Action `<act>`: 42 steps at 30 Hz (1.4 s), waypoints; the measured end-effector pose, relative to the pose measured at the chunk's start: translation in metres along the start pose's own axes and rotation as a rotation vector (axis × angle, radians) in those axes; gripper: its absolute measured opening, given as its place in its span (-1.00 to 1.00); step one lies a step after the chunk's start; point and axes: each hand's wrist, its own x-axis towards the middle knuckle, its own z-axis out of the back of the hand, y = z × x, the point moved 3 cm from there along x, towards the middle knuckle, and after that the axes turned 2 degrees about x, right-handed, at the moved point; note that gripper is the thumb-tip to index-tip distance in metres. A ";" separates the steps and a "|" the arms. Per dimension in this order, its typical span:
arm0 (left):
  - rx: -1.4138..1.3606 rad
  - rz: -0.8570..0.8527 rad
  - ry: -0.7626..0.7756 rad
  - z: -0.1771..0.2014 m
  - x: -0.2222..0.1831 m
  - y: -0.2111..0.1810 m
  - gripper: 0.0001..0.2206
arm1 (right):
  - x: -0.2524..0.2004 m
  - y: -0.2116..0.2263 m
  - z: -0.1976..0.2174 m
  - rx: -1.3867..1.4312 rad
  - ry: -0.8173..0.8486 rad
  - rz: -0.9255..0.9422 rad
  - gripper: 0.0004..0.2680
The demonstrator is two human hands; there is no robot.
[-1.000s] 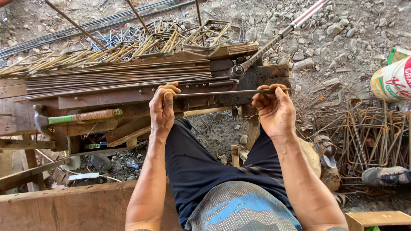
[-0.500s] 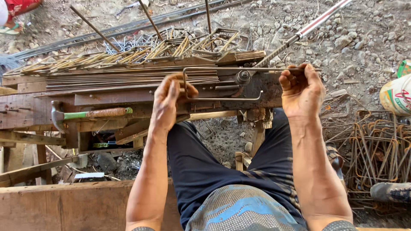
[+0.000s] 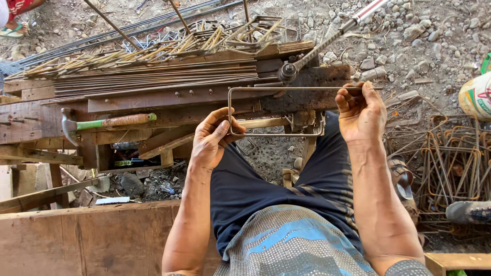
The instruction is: The person sits on the ground and uses a manual metal bending machine to bend thin metal rods into rectangular shapes. They insert the rods into the machine, rotate a crank to bend them, and then remove the finished pieces.
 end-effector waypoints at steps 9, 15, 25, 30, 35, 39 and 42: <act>-0.035 0.015 -0.008 0.013 -0.017 0.009 -0.65 | -0.019 -0.009 0.008 0.054 0.015 0.009 -0.88; -0.041 0.000 -0.002 0.006 -0.026 0.010 -0.64 | -0.029 -0.005 0.006 -0.005 0.036 -0.040 -0.88; 0.431 0.006 0.114 -0.020 0.008 -0.040 -0.69 | -0.103 0.011 -0.033 -1.528 0.589 0.425 -0.76; 0.303 -0.021 0.096 -0.039 0.035 -0.033 -0.62 | -0.103 -0.053 -0.013 -0.732 0.376 -0.134 -0.84; 0.394 0.189 0.046 -0.028 0.010 0.033 -0.58 | -0.097 -0.062 -0.025 -0.558 0.250 -0.257 -0.88; 0.335 0.199 -0.070 -0.014 -0.008 0.074 -0.69 | -0.091 -0.083 -0.015 -0.553 0.197 -0.369 -0.89; 0.336 0.157 -0.067 -0.021 -0.007 0.054 -0.59 | -0.094 -0.081 -0.016 -0.630 0.255 -0.342 -0.84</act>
